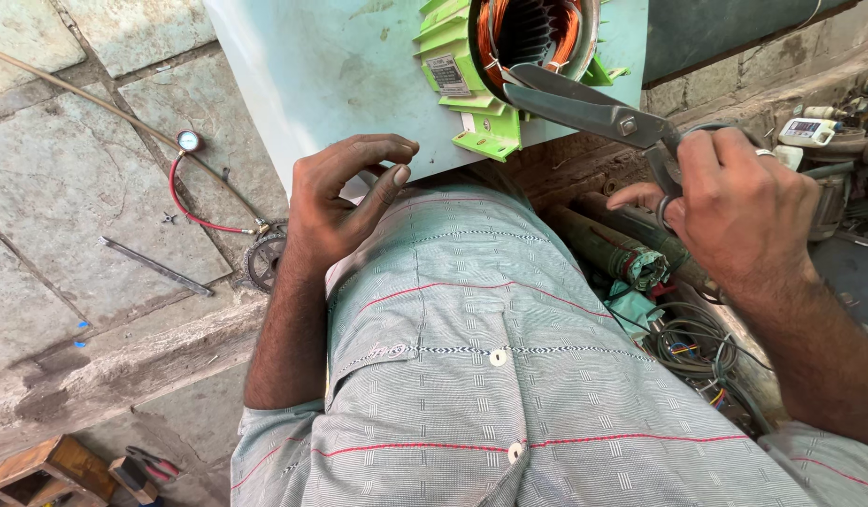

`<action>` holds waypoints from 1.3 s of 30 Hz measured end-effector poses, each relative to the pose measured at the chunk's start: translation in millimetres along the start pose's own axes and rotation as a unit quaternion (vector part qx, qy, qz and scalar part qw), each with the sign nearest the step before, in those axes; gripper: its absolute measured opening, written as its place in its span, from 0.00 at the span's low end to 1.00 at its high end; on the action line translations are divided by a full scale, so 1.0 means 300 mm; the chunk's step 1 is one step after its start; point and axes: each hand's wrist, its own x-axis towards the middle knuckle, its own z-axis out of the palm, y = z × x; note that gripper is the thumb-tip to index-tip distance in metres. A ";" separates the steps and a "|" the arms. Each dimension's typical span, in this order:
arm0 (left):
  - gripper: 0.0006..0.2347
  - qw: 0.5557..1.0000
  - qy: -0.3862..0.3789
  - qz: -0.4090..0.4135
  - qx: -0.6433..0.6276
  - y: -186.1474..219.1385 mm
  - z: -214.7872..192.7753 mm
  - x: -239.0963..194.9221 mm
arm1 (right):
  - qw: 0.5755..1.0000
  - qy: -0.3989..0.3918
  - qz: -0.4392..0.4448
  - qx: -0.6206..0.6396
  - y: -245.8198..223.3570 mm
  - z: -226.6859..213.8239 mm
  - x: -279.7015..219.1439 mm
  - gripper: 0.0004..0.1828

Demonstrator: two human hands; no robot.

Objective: The person uses shears to trim and adjust copper windings inside a green motor stator, then uses a hammer and metal rod to tap and seat the windings. The person rotates the stator and continues adjusting the internal coils by hand.

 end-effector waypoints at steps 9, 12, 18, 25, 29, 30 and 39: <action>0.06 1.000 0.002 0.009 0.003 0.003 -0.004 0.013 | 0.998 -0.041 0.011 0.054 0.018 0.023 -0.019 0.29; 0.07 1.000 0.002 0.005 -0.005 0.006 -0.005 0.013 | 1.000 -0.014 0.009 0.022 0.011 0.013 -0.009 0.34; 0.06 1.000 -0.003 -0.002 0.005 0.011 -0.004 0.017 | 0.999 -0.018 -0.007 -0.029 -0.008 -0.015 0.028 0.40; 0.06 1.000 0.005 0.020 0.009 0.007 0.001 0.013 | 0.997 -0.057 -0.027 -0.040 0.008 -0.030 0.026 0.40; 0.06 0.999 0.012 0.026 0.016 0.003 0.004 0.004 | 0.996 -0.083 -0.027 -0.011 0.024 -0.002 0.040 0.38; 0.06 0.999 0.014 0.031 0.019 0.004 0.004 0.005 | 0.996 -0.082 -0.025 0.002 0.030 0.010 0.042 0.37; 0.19 0.972 0.031 0.132 0.191 0.088 0.071 0.090 | 0.941 0.039 0.047 0.333 0.087 0.151 0.002 0.36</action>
